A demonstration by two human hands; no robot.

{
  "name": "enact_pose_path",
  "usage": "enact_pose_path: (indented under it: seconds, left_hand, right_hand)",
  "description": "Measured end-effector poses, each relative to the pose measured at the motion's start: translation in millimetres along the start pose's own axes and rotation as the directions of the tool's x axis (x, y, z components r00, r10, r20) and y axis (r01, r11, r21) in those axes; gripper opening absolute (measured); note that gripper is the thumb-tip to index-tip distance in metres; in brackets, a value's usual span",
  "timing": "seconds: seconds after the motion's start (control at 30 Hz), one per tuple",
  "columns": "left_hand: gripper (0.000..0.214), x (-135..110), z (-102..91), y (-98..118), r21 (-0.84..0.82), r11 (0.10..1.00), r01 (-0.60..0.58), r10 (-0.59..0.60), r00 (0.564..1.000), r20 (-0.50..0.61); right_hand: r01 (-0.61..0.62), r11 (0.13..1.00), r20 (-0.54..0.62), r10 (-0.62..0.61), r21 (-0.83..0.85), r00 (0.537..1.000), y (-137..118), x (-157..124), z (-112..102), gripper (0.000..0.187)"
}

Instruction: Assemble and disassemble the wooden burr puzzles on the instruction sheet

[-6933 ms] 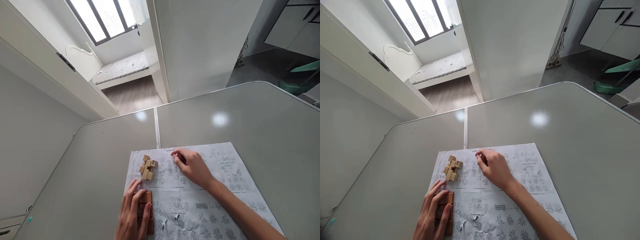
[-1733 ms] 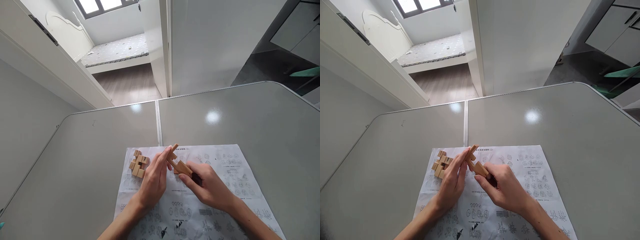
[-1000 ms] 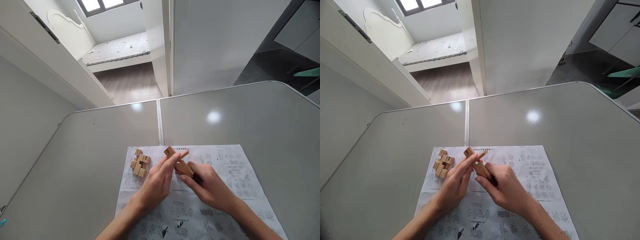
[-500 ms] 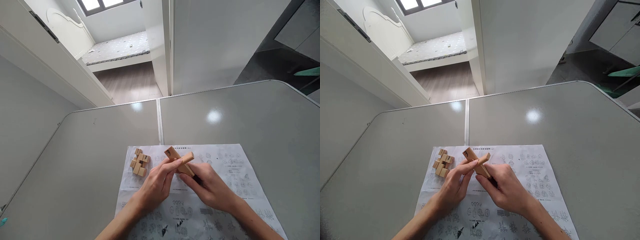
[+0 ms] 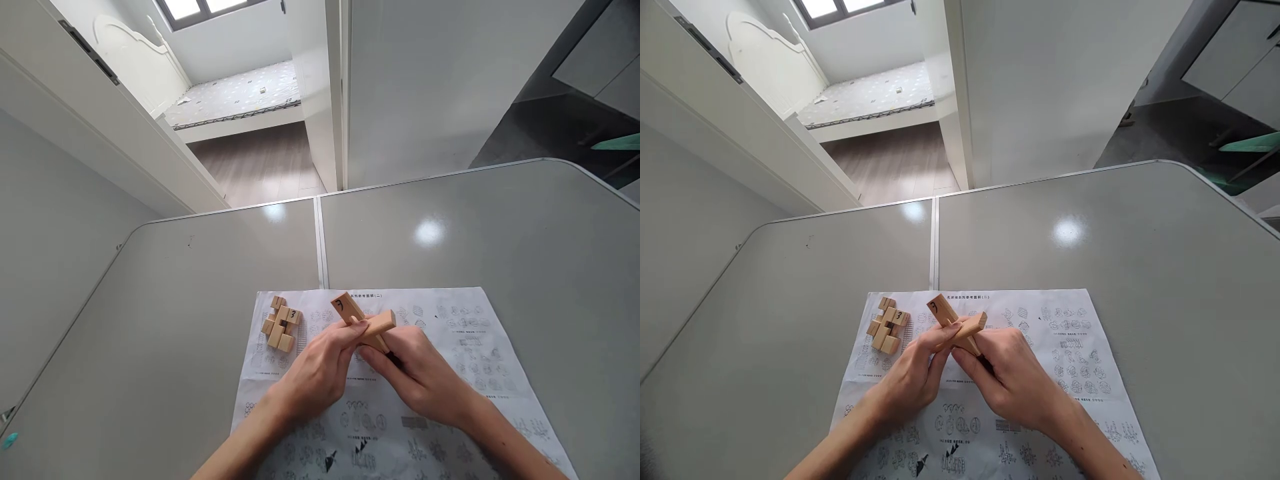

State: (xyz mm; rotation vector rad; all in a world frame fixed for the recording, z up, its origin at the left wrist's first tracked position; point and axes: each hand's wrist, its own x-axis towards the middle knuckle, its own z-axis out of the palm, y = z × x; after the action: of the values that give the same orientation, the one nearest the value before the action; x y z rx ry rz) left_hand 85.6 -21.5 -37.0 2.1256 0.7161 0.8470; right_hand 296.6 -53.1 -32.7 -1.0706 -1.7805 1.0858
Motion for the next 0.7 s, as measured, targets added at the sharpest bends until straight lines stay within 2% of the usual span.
enact_pose_path:
  seconds: [0.2,0.37,0.47,0.53,0.63,0.7]
  left_hand:
    - [0.039,3,-0.8,2,-0.014,1.000,0.001,-0.001,1.000,0.001]
    - [0.039,2,-3.0,7,0.027,0.998,0.050,-0.049,0.997,-0.060]
    - [0.039,1,-2.8,4,-0.018,0.995,0.097,-0.099,0.987,-0.125]
    - [0.035,2,-2.2,1,-0.095,0.987,0.132,-0.148,0.973,-0.178]
    - [0.028,4,-1.3,-3,-0.226,0.952,0.204,-0.256,0.939,-0.230]
    - [0.025,6,-1.2,-3,-0.282,0.928,0.243,-0.314,0.918,-0.242]
  right_hand:
    - [0.005,0.999,-0.007,-0.006,-0.032,1.000,1,0,2,0.039]
    - [-0.009,1.000,-0.014,0.009,-0.019,1.000,1,0,2,0.037]
    - [-0.013,0.999,-0.029,0.014,0.037,0.999,1,1,1,0.036]
    - [0.013,1.000,-0.093,-0.015,-0.027,0.996,1,1,0,0.029]
    - [0.051,0.970,-0.159,-0.090,-0.237,0.983,2,4,-1,0.013]
    - [0.049,0.938,-0.132,-0.100,-0.343,0.986,4,5,-1,0.020]
